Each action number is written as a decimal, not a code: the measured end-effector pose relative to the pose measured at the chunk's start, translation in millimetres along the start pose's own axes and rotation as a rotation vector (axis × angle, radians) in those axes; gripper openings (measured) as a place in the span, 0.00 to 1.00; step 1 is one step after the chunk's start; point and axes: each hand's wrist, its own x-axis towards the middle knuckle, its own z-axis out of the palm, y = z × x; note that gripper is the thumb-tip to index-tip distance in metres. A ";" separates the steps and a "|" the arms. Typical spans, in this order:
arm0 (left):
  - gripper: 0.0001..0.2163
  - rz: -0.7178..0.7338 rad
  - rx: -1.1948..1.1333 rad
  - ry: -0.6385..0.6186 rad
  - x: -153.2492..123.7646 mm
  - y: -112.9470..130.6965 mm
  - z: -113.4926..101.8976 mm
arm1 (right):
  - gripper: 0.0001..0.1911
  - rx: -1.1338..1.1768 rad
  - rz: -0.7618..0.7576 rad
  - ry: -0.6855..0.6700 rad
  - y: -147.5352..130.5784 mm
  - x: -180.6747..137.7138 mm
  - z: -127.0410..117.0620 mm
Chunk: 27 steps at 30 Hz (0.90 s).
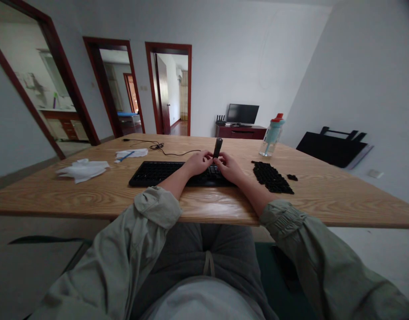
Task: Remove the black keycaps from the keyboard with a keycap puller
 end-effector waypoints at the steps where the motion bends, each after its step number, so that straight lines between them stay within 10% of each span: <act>1: 0.14 0.014 -0.028 0.005 -0.1 1.3 -0.2 | 0.18 -0.008 -0.006 0.007 -0.1 -0.2 0.0; 27: 0.13 -0.008 0.161 0.161 0.8 22.1 15.5 | 0.19 -0.201 -0.078 -0.039 -4.4 -1.7 4.6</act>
